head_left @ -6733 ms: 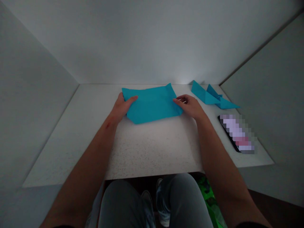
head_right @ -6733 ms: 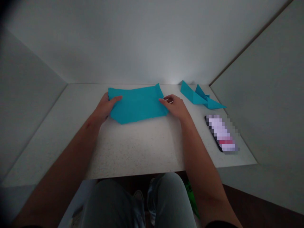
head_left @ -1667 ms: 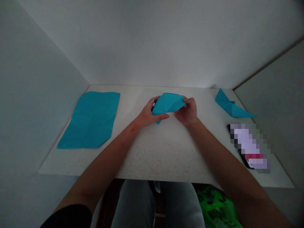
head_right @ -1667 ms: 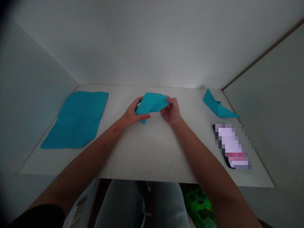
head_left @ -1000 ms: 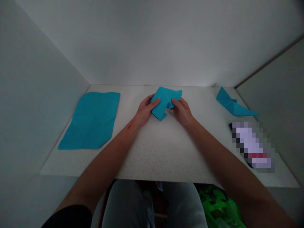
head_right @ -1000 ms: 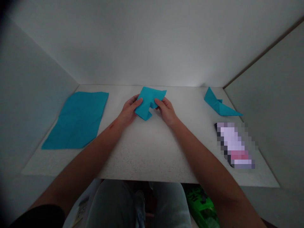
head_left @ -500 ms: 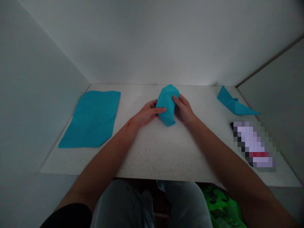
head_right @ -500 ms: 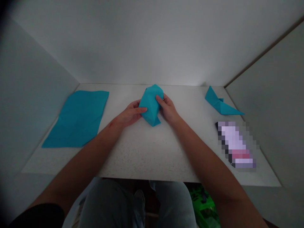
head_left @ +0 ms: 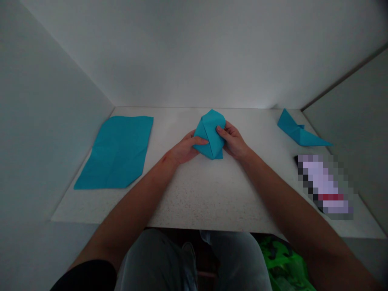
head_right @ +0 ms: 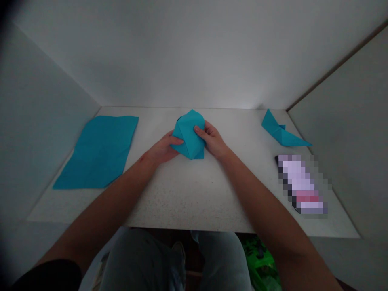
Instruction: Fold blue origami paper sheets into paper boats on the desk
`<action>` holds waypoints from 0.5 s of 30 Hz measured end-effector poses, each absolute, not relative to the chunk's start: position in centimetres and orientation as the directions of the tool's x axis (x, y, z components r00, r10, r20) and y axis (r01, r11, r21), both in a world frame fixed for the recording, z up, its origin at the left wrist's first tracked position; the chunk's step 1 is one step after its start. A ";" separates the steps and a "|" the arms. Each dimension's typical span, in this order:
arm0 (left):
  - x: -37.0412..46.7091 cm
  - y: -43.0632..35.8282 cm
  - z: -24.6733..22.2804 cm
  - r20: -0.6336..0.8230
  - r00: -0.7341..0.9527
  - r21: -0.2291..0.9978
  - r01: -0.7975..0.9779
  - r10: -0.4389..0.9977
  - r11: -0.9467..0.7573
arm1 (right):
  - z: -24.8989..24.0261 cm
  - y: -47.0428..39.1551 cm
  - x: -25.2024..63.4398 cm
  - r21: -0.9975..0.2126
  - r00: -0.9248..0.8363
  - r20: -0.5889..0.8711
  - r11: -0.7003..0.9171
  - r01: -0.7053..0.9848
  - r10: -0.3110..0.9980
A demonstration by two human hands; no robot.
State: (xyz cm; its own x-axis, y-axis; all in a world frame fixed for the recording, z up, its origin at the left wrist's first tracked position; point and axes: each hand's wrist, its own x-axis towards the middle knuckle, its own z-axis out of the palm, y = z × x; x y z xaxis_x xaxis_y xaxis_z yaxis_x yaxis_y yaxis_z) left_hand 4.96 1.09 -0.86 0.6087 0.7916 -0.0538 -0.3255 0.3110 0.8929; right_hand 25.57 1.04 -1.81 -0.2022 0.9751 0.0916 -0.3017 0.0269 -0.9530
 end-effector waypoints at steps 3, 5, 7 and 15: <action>5.0 1.2 -0.6 -0.045 0.600 0.886 -0.346 0.799 0.309 | -1.7 1.0 25.6 -0.945 -0.215 0.079 0.005 -0.327 0.973; 5.1 1.2 -0.3 -0.023 0.607 0.894 -0.343 0.795 0.288 | -1.7 0.9 25.5 -0.941 -0.216 0.070 -0.008 -0.338 0.974; 5.1 1.2 0.0 -0.005 0.625 0.903 -0.333 0.780 0.273 | -1.7 0.9 25.5 -0.940 -0.206 0.068 -0.007 -0.342 0.976; 4.5 1.9 0.1 -0.020 0.518 0.885 -0.389 0.855 0.257 | -1.9 1.2 25.6 -0.929 -0.166 0.094 0.026 -0.369 0.982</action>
State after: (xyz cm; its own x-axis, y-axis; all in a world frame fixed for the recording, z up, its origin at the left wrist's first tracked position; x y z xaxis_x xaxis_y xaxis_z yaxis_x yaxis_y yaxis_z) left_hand 4.46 1.93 0.08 0.5183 0.8550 -0.0204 -0.3889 0.2569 0.8847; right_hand 25.60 1.17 -1.86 -0.1664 0.9816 0.0936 -0.3694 0.0259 -0.9289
